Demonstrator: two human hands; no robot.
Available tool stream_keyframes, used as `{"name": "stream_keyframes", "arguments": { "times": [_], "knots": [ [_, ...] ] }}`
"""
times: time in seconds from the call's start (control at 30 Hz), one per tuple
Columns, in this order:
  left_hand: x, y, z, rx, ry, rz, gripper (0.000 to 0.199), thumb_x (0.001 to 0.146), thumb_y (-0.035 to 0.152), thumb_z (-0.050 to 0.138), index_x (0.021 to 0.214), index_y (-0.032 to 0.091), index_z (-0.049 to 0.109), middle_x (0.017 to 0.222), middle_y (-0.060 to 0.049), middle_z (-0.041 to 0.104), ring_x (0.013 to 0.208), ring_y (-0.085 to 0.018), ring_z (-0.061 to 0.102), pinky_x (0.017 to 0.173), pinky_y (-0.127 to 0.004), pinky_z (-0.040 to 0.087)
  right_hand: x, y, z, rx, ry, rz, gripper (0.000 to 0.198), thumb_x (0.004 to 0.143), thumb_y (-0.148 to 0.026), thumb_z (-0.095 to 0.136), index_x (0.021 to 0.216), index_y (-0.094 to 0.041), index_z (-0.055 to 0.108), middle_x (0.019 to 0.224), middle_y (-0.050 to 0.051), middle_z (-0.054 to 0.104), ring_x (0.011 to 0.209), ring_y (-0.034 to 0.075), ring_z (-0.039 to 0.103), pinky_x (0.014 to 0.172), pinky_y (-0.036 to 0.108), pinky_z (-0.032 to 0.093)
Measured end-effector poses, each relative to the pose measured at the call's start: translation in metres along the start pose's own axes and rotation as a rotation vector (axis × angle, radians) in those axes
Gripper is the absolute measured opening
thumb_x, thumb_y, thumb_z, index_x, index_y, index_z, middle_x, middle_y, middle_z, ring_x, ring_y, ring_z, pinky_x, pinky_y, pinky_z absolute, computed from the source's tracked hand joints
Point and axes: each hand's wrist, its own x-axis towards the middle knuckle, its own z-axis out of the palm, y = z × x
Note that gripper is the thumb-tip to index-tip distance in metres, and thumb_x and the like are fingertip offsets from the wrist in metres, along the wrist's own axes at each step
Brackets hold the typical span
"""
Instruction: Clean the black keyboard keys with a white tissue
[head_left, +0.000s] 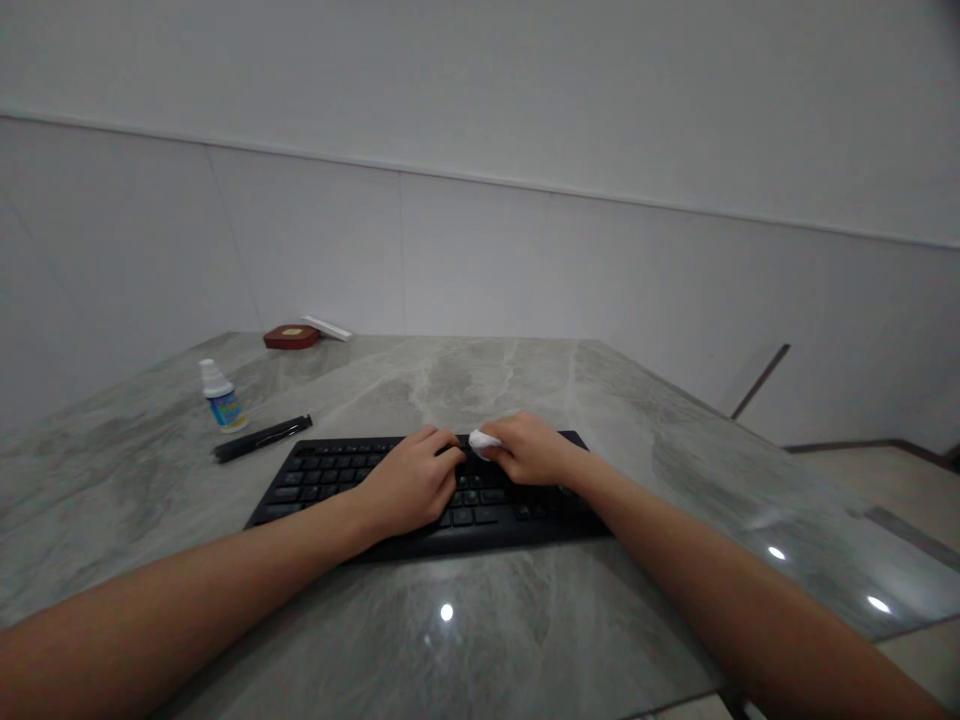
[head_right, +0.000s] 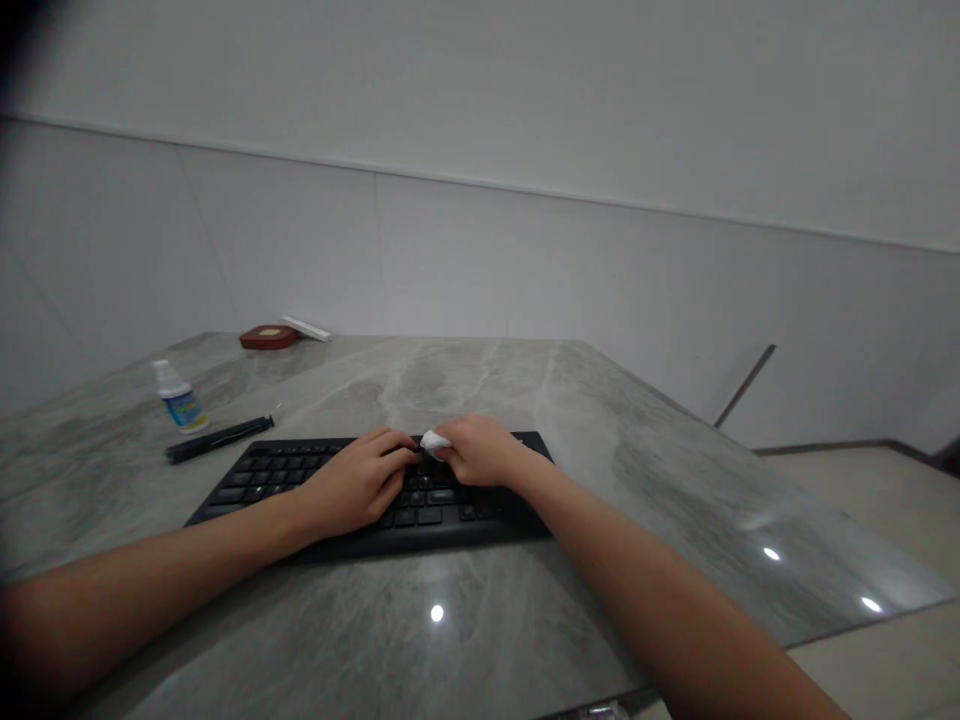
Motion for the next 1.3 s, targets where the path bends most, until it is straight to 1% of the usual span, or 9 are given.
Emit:
{"name": "stream_keyframes", "arguments": {
  "times": [0.1, 0.27, 0.4, 0.5, 0.67, 0.8, 1.07, 1.2, 1.3],
  "knots": [
    [0.0, 0.0, 0.0, 0.001, 0.0, 0.004, 0.024, 0.089, 0.011, 0.044, 0.102, 0.012, 0.064, 0.104, -0.012, 0.061, 0.1, -0.024, 0.055, 0.092, -0.041, 0.05, 0.001, 0.001, 0.002, -0.007, 0.038, 0.022, 0.015, 0.09, -0.023, 0.051, 0.089, -0.017, 0.064, 0.083, 0.007, 0.07, 0.074, 0.018, 0.06, 0.064, 0.027, 0.033],
    [0.0, 0.0, -0.001, 0.003, -0.003, 0.003, 0.023, 0.089, 0.011, 0.045, 0.101, 0.012, 0.064, 0.104, -0.012, 0.061, 0.099, -0.024, 0.055, 0.091, -0.04, 0.05, 0.002, 0.0, 0.003, 0.012, 0.065, 0.006, 0.014, 0.09, -0.022, 0.052, 0.089, -0.016, 0.064, 0.083, 0.007, 0.069, 0.074, 0.017, 0.059, 0.065, 0.027, 0.033],
    [0.0, 0.001, -0.002, -0.004, -0.006, 0.0, 0.023, 0.089, 0.011, 0.044, 0.101, 0.012, 0.064, 0.104, -0.012, 0.061, 0.099, -0.024, 0.055, 0.091, -0.041, 0.05, 0.001, 0.0, 0.0, 0.054, 0.03, -0.01, 0.014, 0.089, -0.022, 0.052, 0.083, -0.015, 0.063, 0.075, 0.006, 0.067, 0.068, 0.016, 0.056, 0.063, 0.026, 0.032],
    [0.0, 0.001, -0.002, -0.007, -0.007, 0.0, 0.023, 0.089, 0.011, 0.044, 0.101, 0.012, 0.064, 0.103, -0.012, 0.061, 0.098, -0.024, 0.055, 0.09, -0.041, 0.051, 0.0, 0.0, -0.001, 0.063, 0.003, 0.002, 0.015, 0.088, -0.024, 0.053, 0.08, -0.016, 0.063, 0.072, 0.005, 0.066, 0.066, 0.016, 0.055, 0.061, 0.026, 0.031],
    [0.0, 0.0, -0.002, -0.002, 0.008, 0.007, 0.023, 0.088, 0.011, 0.045, 0.101, 0.014, 0.063, 0.104, -0.011, 0.061, 0.099, -0.024, 0.055, 0.091, -0.041, 0.05, 0.0, 0.002, 0.001, 0.104, 0.056, 0.049, 0.012, 0.089, -0.021, 0.053, 0.086, -0.016, 0.064, 0.079, 0.005, 0.067, 0.072, 0.016, 0.057, 0.066, 0.026, 0.034],
    [0.0, 0.001, -0.002, 0.002, 0.004, 0.005, 0.022, 0.088, 0.01, 0.045, 0.101, 0.014, 0.063, 0.103, -0.011, 0.061, 0.099, -0.023, 0.055, 0.091, -0.04, 0.05, -0.001, 0.004, 0.002, 0.149, 0.063, 0.034, 0.01, 0.087, -0.02, 0.054, 0.085, -0.015, 0.063, 0.079, 0.005, 0.067, 0.071, 0.015, 0.057, 0.066, 0.025, 0.035],
    [0.001, 0.001, -0.001, 0.009, -0.006, 0.009, 0.022, 0.088, 0.01, 0.045, 0.101, 0.012, 0.064, 0.103, -0.012, 0.061, 0.1, -0.024, 0.055, 0.092, -0.041, 0.05, 0.0, 0.003, -0.003, 0.123, -0.006, 0.03, 0.007, 0.081, -0.015, 0.057, 0.08, -0.015, 0.064, 0.075, 0.005, 0.067, 0.069, 0.015, 0.055, 0.064, 0.024, 0.033],
    [0.0, 0.001, -0.001, -0.006, -0.002, 0.0, 0.023, 0.088, 0.01, 0.045, 0.1, 0.013, 0.064, 0.103, -0.012, 0.061, 0.099, -0.024, 0.055, 0.091, -0.041, 0.05, 0.0, 0.002, -0.006, 0.171, -0.043, -0.008, 0.009, 0.083, -0.017, 0.057, 0.078, -0.015, 0.064, 0.072, 0.003, 0.066, 0.065, 0.014, 0.053, 0.062, 0.024, 0.033],
    [0.0, 0.001, -0.002, -0.009, 0.003, 0.003, 0.023, 0.088, 0.01, 0.045, 0.1, 0.013, 0.064, 0.104, -0.012, 0.061, 0.099, -0.024, 0.055, 0.091, -0.041, 0.051, -0.001, 0.002, -0.008, 0.183, -0.038, -0.028, 0.01, 0.085, -0.018, 0.056, 0.079, -0.015, 0.064, 0.073, 0.003, 0.065, 0.066, 0.014, 0.053, 0.064, 0.024, 0.033]
  ]
}}
